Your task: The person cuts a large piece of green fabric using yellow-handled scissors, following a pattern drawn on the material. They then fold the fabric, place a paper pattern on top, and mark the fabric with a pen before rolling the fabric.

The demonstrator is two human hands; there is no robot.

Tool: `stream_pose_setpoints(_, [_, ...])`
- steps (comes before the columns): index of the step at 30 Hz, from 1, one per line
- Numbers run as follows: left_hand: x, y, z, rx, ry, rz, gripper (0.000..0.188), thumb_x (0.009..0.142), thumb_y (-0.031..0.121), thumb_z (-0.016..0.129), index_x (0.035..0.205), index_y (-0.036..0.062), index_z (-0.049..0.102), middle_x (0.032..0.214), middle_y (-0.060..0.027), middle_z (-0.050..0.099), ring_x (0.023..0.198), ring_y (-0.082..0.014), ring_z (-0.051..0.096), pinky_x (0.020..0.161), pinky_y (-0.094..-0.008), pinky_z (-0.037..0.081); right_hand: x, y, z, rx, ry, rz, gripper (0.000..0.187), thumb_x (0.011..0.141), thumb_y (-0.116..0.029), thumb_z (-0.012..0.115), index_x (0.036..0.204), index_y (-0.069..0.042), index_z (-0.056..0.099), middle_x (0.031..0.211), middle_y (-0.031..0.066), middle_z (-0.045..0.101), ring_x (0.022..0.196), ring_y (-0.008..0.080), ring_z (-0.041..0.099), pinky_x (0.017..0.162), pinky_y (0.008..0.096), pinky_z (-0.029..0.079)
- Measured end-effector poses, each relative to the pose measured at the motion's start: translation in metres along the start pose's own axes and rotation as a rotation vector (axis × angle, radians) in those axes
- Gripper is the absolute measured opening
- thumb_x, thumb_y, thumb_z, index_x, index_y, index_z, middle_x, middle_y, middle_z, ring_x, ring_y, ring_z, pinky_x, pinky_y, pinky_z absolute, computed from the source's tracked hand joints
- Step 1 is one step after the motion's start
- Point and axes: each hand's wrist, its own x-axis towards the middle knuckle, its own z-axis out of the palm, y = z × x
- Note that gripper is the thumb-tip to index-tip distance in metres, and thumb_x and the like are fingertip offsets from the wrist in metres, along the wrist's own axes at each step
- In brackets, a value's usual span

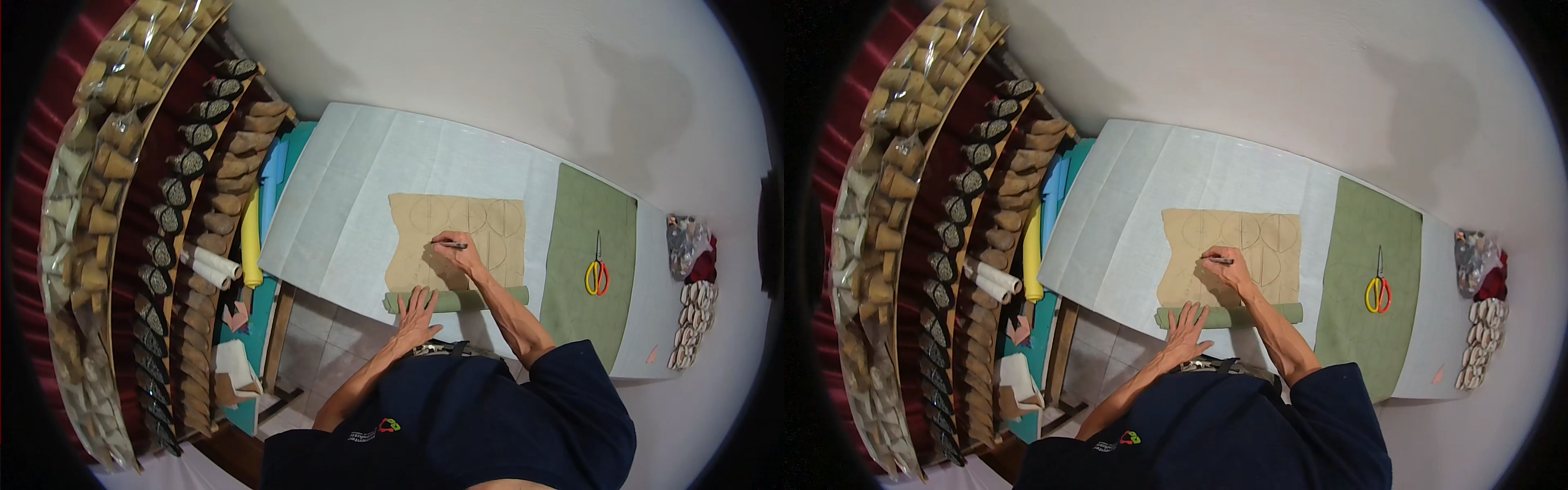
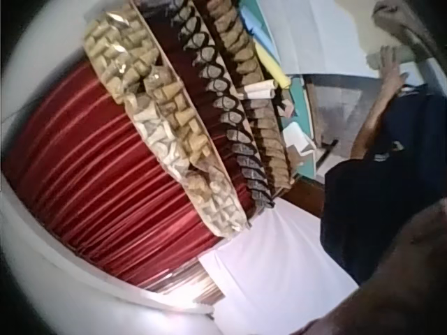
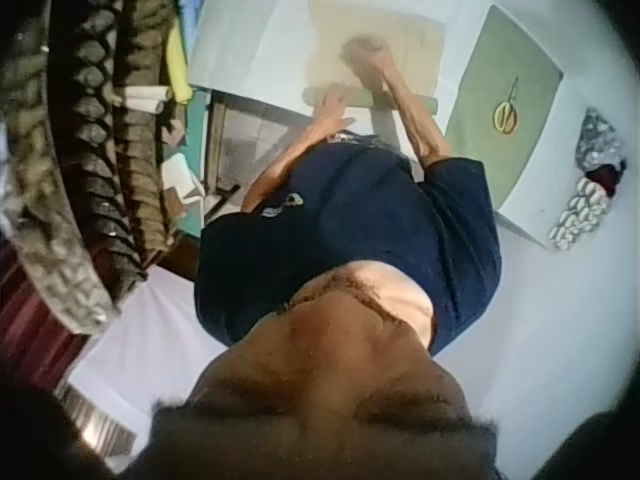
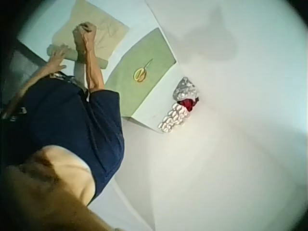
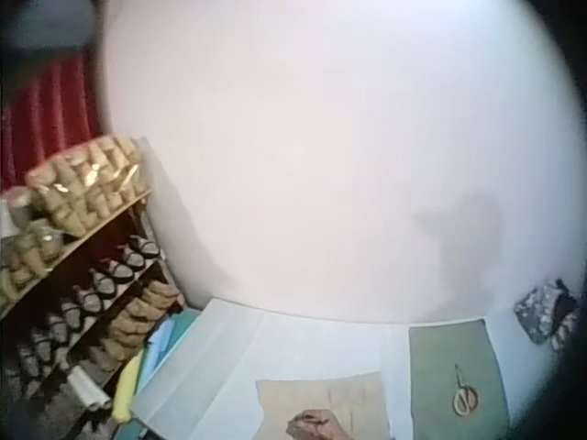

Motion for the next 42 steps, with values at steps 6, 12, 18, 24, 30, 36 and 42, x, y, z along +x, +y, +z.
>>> stream_pose_setpoints(6, [0.033,-0.006,-0.016,0.157,0.015,0.015,0.112,0.086,0.075,0.061,0.166,0.0097,0.018,0.171,-0.021,0.009,0.159,-0.0403,0.002,0.117,-0.0747,-0.003,-0.042,-0.029,-0.049,0.238,0.531,0.153,0.031,0.091,-0.026,0.076,0.106,0.001,0.074,0.09,0.0055,0.073,0.084,0.0133,0.065,0.077,0.0293,0.051])
stream_pose_setpoints(12, [0.118,-0.017,-0.09,0.135,0.44,-0.053,0.091,0.093,0.052,0.067,0.163,0.0107,0.027,0.17,-0.021,0.014,0.157,-0.0413,0.011,0.118,-0.0746,0.0,-0.12,-0.01,-0.11,0.136,0.977,0.209,0.034,0.099,-0.031,0.067,0.104,0.002,0.072,0.09,0.0091,0.071,0.086,0.0149,0.064,0.08,0.0302,0.05])
stream_pose_setpoints(18, [0.133,0.008,-0.068,0.189,0.377,0.327,0.078,0.097,0.036,0.065,0.162,0.0099,0.03,0.168,-0.0181,0.024,0.157,-0.0371,0.016,0.123,-0.0671,0.005,-0.22,0.033,-0.118,0.018,1.197,0.44,0.045,0.107,-0.04,0.05,0.112,0.003,0.064,0.092,0.0152,0.067,0.089,0.0263,0.064,0.084,0.0375,0.049])
stream_pose_setpoints(24, [0.157,0.013,-0.026,0.293,0.187,0.291,0.078,0.097,0.042,0.062,0.162,0.0116,0.03,0.169,-0.0125,0.027,0.158,-0.0338,0.018,0.124,-0.066,0.004,-0.305,0.047,-0.123,-0.1,1.208,0.71,0.046,0.108,-0.037,0.044,0.13,0.001,0.058,0.117,0.0279,0.069,0.108,0.0439,0.065,0.095,0.0455,0.048])
stream_pose_setpoints(30, [0.246,-0.011,-0.089,0.314,0.225,0.1,0.081,0.091,0.038,0.069,0.162,0.0242,0.032,0.162,-0.0185,0.035,0.153,-0.0388,0.025,0.12,-0.0698,0.01,-0.383,0.142,-0.217,-0.243,1.236,0.785,0.04,0.102,-0.025,0.051,0.128,0.003,0.063,0.127,0.0303,0.062,0.125,0.0452,0.054,0.106,0.0455,0.043])
stream_pose_setpoints(36, [0.311,0.013,-0.105,0.174,0.145,0.062,0.058,0.09,0.034,0.07,0.144,0.02,0.056,0.129,-0.0171,0.065,0.123,-0.0382,0.059,0.104,-0.0534,0.046,-0.504,0.311,-0.322,-0.525,1.469,0.763,0.042,0.092,-0.014,0.058,0.128,0.007,0.063,0.122,0.0247,0.068,0.118,0.0388,0.063,0.102,0.0451,0.049])
stream_pose_setpoints(42, [0.199,0.065,-0.093,-0.577,0.075,-0.312,0.073,0.079,0.047,0.079,0.139,0.0111,0.059,0.124,-0.0176,0.069,0.115,-0.029,0.065,0.1,-0.0425,0.051,-0.439,0.284,-0.377,-0.553,1.263,1.134,0.046,0.093,-0.027,0.061,0.127,0.003,0.069,0.118,0.0268,0.071,0.106,0.0454,0.068,0.093,0.0496,0.054])
